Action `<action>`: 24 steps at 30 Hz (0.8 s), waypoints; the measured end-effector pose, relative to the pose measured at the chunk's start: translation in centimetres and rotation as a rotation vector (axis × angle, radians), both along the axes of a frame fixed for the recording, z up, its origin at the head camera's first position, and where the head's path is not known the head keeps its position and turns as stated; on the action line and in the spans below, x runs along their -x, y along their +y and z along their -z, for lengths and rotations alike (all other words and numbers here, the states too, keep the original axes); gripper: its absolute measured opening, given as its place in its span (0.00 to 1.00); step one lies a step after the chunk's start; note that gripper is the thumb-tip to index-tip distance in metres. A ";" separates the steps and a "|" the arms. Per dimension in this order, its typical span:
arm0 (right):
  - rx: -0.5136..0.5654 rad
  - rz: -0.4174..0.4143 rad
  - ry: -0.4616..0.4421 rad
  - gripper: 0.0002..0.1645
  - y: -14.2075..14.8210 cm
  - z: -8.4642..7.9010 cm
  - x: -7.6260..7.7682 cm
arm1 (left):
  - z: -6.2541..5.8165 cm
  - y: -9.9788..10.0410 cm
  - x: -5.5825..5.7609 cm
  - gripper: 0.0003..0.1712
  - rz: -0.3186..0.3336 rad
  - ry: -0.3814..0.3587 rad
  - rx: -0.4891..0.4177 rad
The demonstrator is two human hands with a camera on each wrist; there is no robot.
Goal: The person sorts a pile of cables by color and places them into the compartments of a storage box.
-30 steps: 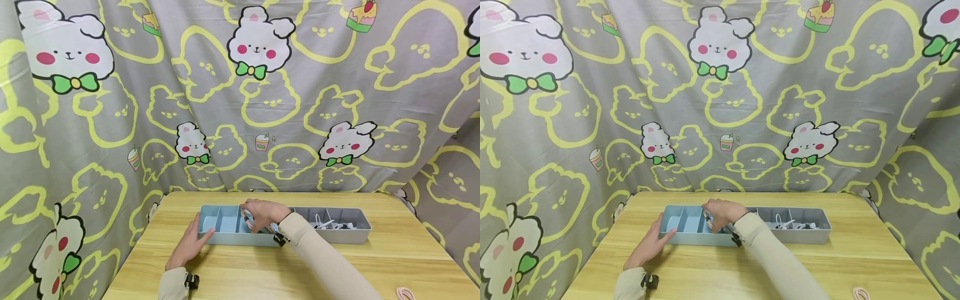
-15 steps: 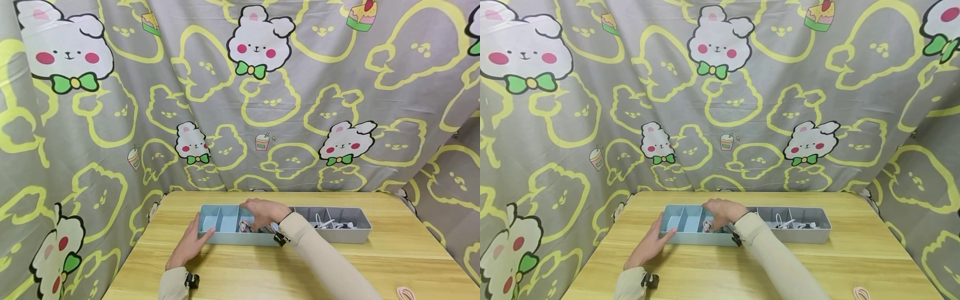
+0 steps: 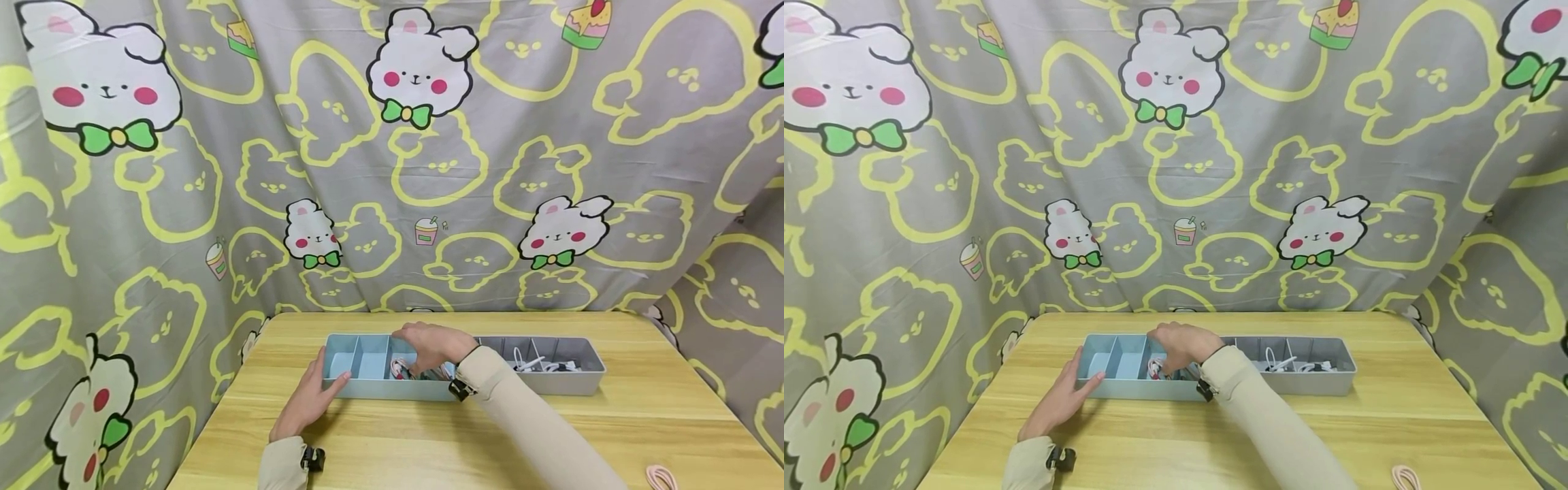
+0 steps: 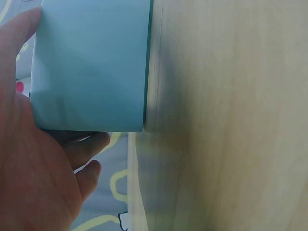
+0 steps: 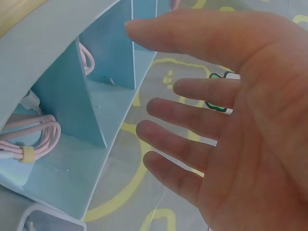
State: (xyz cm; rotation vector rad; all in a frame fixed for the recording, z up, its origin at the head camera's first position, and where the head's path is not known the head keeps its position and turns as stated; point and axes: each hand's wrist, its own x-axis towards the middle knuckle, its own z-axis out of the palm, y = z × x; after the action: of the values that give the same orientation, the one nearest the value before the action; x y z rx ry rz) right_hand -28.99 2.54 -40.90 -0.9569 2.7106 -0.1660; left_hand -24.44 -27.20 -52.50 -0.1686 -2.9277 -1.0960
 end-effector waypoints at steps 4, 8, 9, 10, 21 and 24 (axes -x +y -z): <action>0.017 -0.006 0.007 0.49 0.3 -0.2 -0.1 | 0.0 -0.1 0.0 0.60 0.001 0.008 0.004; 0.033 -0.005 0.008 0.48 0.9 -0.3 -0.3 | 0.0 -0.1 0.0 0.60 -0.002 0.002 -0.002; 0.035 0.000 0.007 0.48 1.0 -0.4 -0.4 | 0.1 -0.1 0.1 0.60 -0.001 0.000 -0.002; 0.038 0.006 0.005 0.48 1.2 -0.4 -0.4 | 0.1 -0.1 0.1 0.60 0.001 0.000 -0.003; 0.103 0.003 -0.003 0.44 3.5 -0.6 -0.8 | 0.1 -0.1 0.2 0.61 -0.002 -0.013 -0.009; 0.120 -0.002 0.013 0.44 4.3 -0.5 -0.8 | 0.2 -0.1 0.2 0.61 -0.002 -0.013 -0.007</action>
State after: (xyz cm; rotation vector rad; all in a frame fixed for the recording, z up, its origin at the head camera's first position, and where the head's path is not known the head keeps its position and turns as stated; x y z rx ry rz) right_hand -28.18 6.85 -40.38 -0.9967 2.7377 -0.3264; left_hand -24.64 -27.33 -52.69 -0.1590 -2.9349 -1.1109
